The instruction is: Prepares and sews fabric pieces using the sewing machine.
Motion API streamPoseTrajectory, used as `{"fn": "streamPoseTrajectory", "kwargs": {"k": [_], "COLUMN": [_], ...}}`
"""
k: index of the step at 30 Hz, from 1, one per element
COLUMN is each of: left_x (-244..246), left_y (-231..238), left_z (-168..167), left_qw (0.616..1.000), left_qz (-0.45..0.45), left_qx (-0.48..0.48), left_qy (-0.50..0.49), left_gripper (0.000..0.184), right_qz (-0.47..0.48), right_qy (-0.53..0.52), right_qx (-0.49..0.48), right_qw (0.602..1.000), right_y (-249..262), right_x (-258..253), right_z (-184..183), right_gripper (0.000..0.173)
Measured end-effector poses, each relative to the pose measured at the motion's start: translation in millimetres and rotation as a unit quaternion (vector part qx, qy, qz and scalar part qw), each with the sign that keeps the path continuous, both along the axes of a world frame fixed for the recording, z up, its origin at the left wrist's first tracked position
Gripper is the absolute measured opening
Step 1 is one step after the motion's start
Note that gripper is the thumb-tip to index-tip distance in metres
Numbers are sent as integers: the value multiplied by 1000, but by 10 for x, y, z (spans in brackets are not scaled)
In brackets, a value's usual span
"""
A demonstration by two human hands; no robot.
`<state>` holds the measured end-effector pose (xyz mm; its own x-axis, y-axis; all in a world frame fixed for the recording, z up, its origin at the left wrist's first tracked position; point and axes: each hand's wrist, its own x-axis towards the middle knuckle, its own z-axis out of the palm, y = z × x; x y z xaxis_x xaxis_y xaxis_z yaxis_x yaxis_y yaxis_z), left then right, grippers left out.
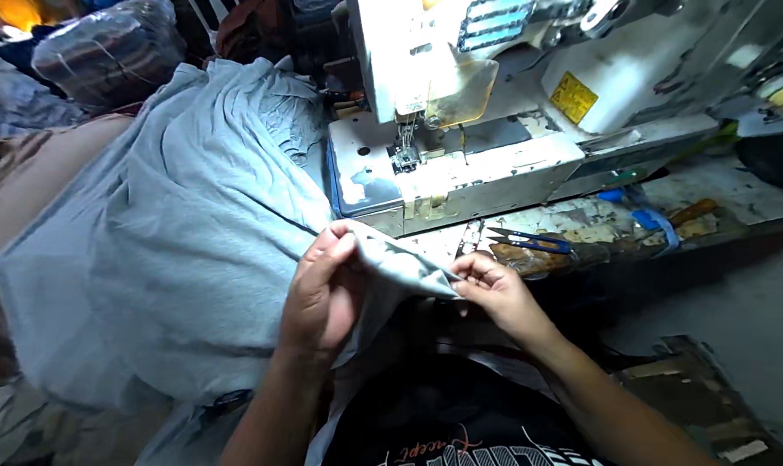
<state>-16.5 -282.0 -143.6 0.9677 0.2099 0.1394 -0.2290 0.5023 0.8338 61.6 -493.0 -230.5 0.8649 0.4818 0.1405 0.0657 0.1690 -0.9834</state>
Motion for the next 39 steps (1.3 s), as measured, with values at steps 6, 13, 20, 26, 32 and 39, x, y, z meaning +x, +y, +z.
{"fn": "streamPoseTrajectory", "kwargs": {"k": [6, 13, 20, 26, 32, 39], "left_x": [-246, -377, -331, 195, 1311, 2153], "left_y": [314, 504, 353, 252, 529, 884], "left_z": [-268, -134, -152, 62, 372, -106], "left_qw": [961, 917, 751, 892, 669, 608], "left_qz": [95, 132, 309, 187, 144, 166], "left_qx": [254, 372, 569, 411, 729, 768], "left_qy": [48, -56, -132, -12, -31, -113], "left_gripper": [18, 11, 12, 13, 19, 46], "right_qz": [255, 183, -77, -7, 76, 90], "right_qy": [302, 82, -288, -143, 153, 74], "right_qx": [261, 185, -10, 11, 165, 129], "right_qw": [881, 962, 954, 990, 971, 985], "right_y": [104, 140, 220, 261, 398, 586], "right_x": [273, 270, 37, 269, 485, 650], "right_z": [324, 374, 371, 466, 412, 367], "right_gripper": [29, 17, 13, 22, 39, 42]}}
